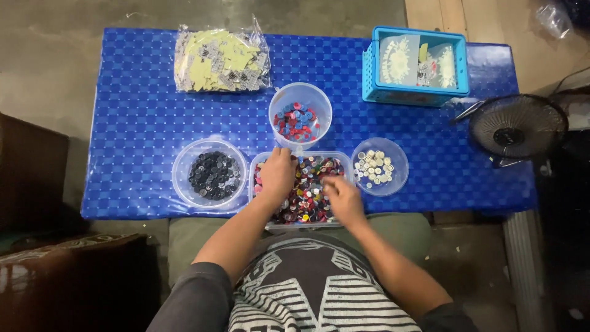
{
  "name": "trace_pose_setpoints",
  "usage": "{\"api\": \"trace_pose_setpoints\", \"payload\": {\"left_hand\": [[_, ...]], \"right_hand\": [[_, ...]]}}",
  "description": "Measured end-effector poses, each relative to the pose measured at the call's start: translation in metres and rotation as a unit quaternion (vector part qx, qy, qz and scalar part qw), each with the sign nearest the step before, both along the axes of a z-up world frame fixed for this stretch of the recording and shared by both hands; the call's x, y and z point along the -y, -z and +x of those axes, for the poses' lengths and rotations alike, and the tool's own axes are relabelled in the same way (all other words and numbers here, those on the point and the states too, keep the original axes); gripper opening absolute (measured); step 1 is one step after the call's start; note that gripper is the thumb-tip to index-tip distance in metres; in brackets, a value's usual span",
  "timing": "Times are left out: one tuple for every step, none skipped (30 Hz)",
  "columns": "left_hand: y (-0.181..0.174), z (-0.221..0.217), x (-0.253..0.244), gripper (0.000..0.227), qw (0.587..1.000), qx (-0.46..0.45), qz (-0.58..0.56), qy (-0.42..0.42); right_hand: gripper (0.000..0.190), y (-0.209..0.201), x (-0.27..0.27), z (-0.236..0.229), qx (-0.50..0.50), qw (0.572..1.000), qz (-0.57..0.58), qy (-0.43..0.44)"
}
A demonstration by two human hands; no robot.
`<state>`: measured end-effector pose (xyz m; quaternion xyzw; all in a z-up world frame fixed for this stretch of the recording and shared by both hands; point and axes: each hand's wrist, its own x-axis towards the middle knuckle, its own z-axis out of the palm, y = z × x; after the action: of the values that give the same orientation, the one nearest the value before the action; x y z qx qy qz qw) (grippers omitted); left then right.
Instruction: Sorting various colored and sized buttons from a central container into separate bowls.
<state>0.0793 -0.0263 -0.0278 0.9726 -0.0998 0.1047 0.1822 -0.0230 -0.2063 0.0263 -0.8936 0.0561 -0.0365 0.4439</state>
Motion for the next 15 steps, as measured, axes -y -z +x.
{"api": "trace_pose_setpoints", "payload": {"left_hand": [[0.002,0.001,0.000,0.029,1.000,0.000,0.000,0.003],[0.005,0.001,0.000,0.034,1.000,0.021,0.002,0.017],[0.007,-0.002,-0.001,0.039,0.999,0.039,0.005,0.029],[0.012,-0.009,-0.002,0.039,0.999,0.036,0.007,0.031],[0.015,-0.010,-0.003,0.035,0.998,0.043,-0.002,0.034],[0.019,-0.009,-0.004,0.031,0.998,0.050,-0.011,0.036],[0.017,-0.010,-0.004,0.031,0.998,0.051,-0.010,0.038],[0.016,-0.010,-0.006,0.032,0.998,0.050,-0.005,0.041],[0.016,-0.013,-0.007,0.033,0.998,0.047,-0.003,0.041],[0.012,-0.018,-0.008,0.033,0.998,0.044,-0.004,0.040],[0.006,-0.016,-0.008,0.028,0.997,0.059,0.007,0.052],[0.000,-0.013,-0.008,0.023,0.995,0.074,0.019,0.064],[0.004,-0.016,-0.009,0.023,0.996,0.069,0.018,0.058],[0.007,-0.019,-0.010,0.020,0.996,0.060,0.002,0.063],[0.011,-0.019,-0.011,0.018,0.996,0.054,-0.013,0.066]], "right_hand": [[0.021,0.012,0.002,-0.004,0.000,1.000,0.000,0.003],[0.017,0.023,0.005,-0.008,0.017,1.000,-0.003,-0.010],[0.015,0.035,0.006,-0.016,0.032,0.999,-0.005,-0.024],[0.015,0.034,0.005,-0.012,0.030,0.999,-0.002,-0.022],[0.015,0.033,0.005,-0.001,0.065,0.998,-0.005,-0.012],[0.016,0.031,0.004,0.010,0.100,0.995,-0.007,-0.002],[0.016,0.022,-0.002,0.033,0.101,0.995,-0.006,0.000],[0.015,0.012,-0.008,0.057,0.144,0.989,-0.019,-0.013],[0.015,0.003,-0.013,0.079,0.184,0.982,-0.034,-0.029],[0.015,-0.002,-0.018,0.099,0.181,0.982,-0.035,-0.031],[0.015,-0.009,-0.021,0.126,0.136,0.987,-0.068,-0.058],[0.015,-0.016,-0.026,0.154,0.091,0.987,-0.100,-0.086],[0.015,0.003,-0.025,0.178,0.086,0.987,-0.101,-0.091],[0.014,0.022,-0.026,0.202,0.016,0.982,-0.146,-0.116],[0.013,0.041,-0.027,0.229,-0.052,0.970,-0.190,-0.140]]}}
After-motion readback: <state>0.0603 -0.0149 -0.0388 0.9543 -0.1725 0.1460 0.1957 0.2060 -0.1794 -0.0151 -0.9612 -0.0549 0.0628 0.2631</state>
